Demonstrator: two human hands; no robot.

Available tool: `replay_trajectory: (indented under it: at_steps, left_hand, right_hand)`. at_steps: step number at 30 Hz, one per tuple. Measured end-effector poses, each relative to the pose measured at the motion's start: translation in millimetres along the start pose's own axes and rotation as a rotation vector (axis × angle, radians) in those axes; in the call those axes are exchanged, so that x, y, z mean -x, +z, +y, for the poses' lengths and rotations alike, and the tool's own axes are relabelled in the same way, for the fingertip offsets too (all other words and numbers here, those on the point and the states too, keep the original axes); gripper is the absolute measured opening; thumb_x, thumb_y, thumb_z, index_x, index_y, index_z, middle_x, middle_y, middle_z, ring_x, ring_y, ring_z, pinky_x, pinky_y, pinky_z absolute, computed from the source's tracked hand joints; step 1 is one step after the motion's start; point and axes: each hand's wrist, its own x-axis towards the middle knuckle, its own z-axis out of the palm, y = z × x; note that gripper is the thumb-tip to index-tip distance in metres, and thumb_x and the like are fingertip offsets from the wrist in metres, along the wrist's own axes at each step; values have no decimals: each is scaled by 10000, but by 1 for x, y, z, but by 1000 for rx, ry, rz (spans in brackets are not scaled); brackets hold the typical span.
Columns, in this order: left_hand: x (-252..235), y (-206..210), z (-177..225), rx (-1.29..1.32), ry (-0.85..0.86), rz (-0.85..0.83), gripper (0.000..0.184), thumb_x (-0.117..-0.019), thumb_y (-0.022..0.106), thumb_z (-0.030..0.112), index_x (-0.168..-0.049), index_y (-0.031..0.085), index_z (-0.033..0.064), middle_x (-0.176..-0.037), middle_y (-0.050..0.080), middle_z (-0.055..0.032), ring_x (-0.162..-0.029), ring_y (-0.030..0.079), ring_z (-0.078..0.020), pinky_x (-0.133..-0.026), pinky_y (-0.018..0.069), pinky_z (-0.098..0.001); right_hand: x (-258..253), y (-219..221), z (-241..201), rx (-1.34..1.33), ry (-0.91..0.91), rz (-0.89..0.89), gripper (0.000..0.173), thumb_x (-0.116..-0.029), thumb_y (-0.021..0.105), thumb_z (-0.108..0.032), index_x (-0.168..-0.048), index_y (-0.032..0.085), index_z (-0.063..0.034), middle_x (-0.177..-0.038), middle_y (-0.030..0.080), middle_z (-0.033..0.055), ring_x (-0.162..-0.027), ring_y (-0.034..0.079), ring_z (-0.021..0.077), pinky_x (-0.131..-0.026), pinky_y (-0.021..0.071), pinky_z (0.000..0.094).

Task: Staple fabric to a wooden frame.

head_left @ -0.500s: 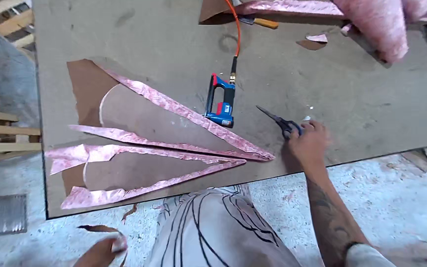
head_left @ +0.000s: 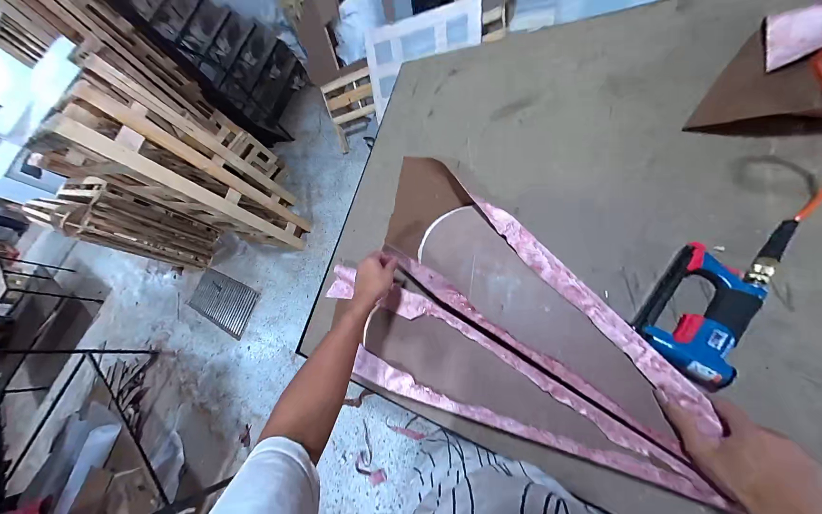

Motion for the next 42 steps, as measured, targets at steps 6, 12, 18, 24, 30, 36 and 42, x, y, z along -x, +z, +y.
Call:
replay_trajectory:
  at_steps: [6,12,18,24,30,36,42]
  left_hand:
    - [-29,3,-13,17,254,86,396,-989,647,455,-1207,708,130,-1354,631,-86,-1257,600,-258,-1058,511,-526]
    - [-84,5,25,-285,405,-278,536,-920,720,523,-1274,679,123,-1399,593,-129,-1276,592,-305,-1052,513,-566]
    - [-18,-23,-15,-451,98,-423,633,-857,691,693,-1105,751,114,-1163,714,-138,-1123,668,-352,-988,523,-626]
    - [-2,11,-84,-226,15,-357,747,-732,789,726,-1219,699,168,-1221,680,-59,-1100,666,-253,-944,561,-556]
    - [33,46,-103,113,-40,-85,602,-764,853,568,-1129,674,124,-1115,652,-64,-1071,628,-247,-946,548,-504]
    - [38,57,-98,172,117,-25,550,-809,805,538,-1198,688,167,-1257,631,-28,-1201,581,-215,-1003,517,-474]
    - [24,58,-92,178,324,-223,558,-863,776,515,-1267,644,154,-1391,595,-44,-1298,550,-210,-1089,474,-463]
  right_hand:
    - [-17,6,-12,-6,-48,-33,877,-777,416,-949,-1114,721,-199,-864,738,185,-822,721,417,-652,526,683]
    - [-7,-7,-13,-25,-120,-83,964,-749,583,-894,-1413,589,-195,-1169,714,206,-1071,682,426,-863,516,698]
    - [-28,-18,-123,-90,-297,86,991,-761,644,-789,-1455,548,-87,-1407,577,235,-1294,551,445,-1063,442,639]
    - [-142,-1,-230,-134,-148,-150,886,-799,706,-734,-1450,529,-159,-1129,689,240,-1021,667,478,-827,515,731]
    - [-168,15,-251,-144,-18,-173,710,-905,449,-821,-1006,709,-168,-767,656,150,-737,648,390,-622,475,684]
    - [-158,16,-268,-183,-31,-60,661,-892,586,-754,-926,719,-108,-707,640,129,-650,622,326,-586,478,607]
    - [-155,20,-254,-97,-35,43,760,-872,552,-804,-818,670,-55,-644,590,143,-603,588,337,-568,449,607]
